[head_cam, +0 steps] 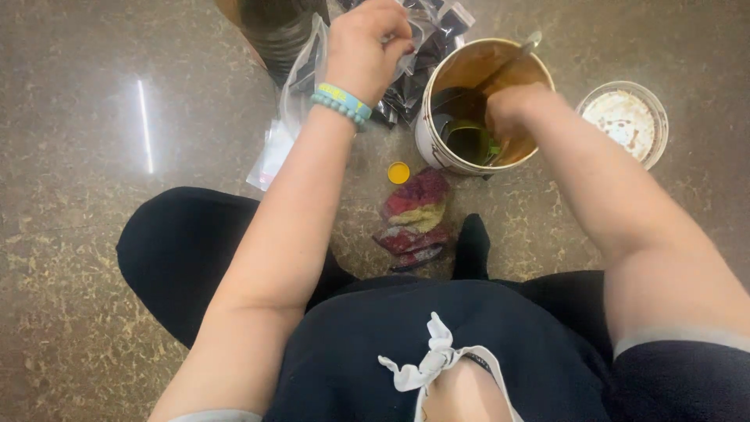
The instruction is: The person opens small plastic packets and pours the dark liquid contents into a large bucket using a green measuring cup.
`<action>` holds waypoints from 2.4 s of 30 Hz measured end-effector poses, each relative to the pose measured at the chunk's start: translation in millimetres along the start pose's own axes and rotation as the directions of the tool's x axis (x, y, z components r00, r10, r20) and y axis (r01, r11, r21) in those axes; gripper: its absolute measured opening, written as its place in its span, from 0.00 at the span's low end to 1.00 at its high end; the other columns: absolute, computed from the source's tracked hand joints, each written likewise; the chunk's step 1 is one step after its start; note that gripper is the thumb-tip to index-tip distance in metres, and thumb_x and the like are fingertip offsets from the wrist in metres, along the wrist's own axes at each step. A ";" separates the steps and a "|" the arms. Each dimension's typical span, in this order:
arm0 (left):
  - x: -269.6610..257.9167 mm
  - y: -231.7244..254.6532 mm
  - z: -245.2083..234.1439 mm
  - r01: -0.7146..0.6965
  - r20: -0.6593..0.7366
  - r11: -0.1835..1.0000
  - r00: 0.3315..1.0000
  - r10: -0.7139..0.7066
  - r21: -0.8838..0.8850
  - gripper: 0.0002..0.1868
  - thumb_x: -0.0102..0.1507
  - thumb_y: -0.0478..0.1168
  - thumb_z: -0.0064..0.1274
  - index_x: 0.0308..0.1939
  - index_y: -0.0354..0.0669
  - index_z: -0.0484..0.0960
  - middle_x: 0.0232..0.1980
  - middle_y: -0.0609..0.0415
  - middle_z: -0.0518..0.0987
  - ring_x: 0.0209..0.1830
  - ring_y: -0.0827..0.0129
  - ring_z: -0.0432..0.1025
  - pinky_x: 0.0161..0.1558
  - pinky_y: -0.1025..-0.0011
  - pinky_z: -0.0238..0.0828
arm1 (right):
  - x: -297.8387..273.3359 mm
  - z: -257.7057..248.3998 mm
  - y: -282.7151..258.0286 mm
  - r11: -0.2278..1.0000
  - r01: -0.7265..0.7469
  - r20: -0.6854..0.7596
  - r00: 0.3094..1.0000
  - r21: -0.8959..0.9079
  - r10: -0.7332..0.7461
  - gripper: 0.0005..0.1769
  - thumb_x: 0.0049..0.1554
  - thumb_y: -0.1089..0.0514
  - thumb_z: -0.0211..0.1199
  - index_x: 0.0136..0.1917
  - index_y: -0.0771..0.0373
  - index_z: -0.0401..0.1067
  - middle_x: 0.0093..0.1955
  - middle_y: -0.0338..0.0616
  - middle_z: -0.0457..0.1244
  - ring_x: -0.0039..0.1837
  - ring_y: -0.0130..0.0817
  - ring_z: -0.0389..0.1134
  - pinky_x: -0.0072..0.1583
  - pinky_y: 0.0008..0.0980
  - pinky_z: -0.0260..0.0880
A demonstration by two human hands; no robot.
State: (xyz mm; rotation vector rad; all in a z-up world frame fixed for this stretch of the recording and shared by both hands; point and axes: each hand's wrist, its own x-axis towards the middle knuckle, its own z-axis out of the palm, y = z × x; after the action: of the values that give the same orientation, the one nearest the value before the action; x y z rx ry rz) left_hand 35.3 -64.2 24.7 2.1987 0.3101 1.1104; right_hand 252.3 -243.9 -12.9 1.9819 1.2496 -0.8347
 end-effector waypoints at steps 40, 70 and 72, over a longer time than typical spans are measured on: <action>-14.2 1.3 7.7 0.021 0.070 1.000 0.997 -0.021 -0.003 0.09 0.54 0.29 0.66 0.32 0.38 0.80 0.42 0.48 0.80 0.43 0.51 0.77 0.45 0.61 0.75 | 93.4 46.0 -37.4 0.931 0.297 -0.202 0.945 0.213 -0.256 0.17 0.59 0.47 0.62 0.53 0.59 0.82 0.53 0.59 0.71 0.56 0.53 0.73 0.58 0.45 0.71; -9.9 21.6 42.4 0.050 0.088 0.981 0.996 -0.033 -0.190 0.05 0.51 0.33 0.63 0.29 0.44 0.82 0.39 0.49 0.82 0.40 0.54 0.79 0.43 0.63 0.77 | -147.9 -47.1 34.5 0.480 0.726 -0.867 0.455 0.493 0.202 0.13 0.64 0.60 0.73 0.45 0.61 0.69 0.46 0.35 0.67 0.48 0.19 0.67 0.49 0.23 0.66; -8.3 28.3 39.8 0.125 0.122 0.973 0.987 -0.102 -0.193 0.06 0.52 0.34 0.65 0.28 0.42 0.81 0.36 0.49 0.81 0.38 0.54 0.79 0.42 0.64 0.77 | -146.0 -45.3 36.6 0.587 0.723 -0.927 0.343 0.365 0.154 0.15 0.65 0.61 0.75 0.44 0.65 0.69 0.44 0.37 0.66 0.47 0.20 0.66 0.50 0.24 0.65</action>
State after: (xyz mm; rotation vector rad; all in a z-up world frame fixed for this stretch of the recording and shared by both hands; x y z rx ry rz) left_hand 59.3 -107.4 20.4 2.0289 0.2601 0.9115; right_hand 243.5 -295.7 135.2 3.2096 2.2982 -0.3409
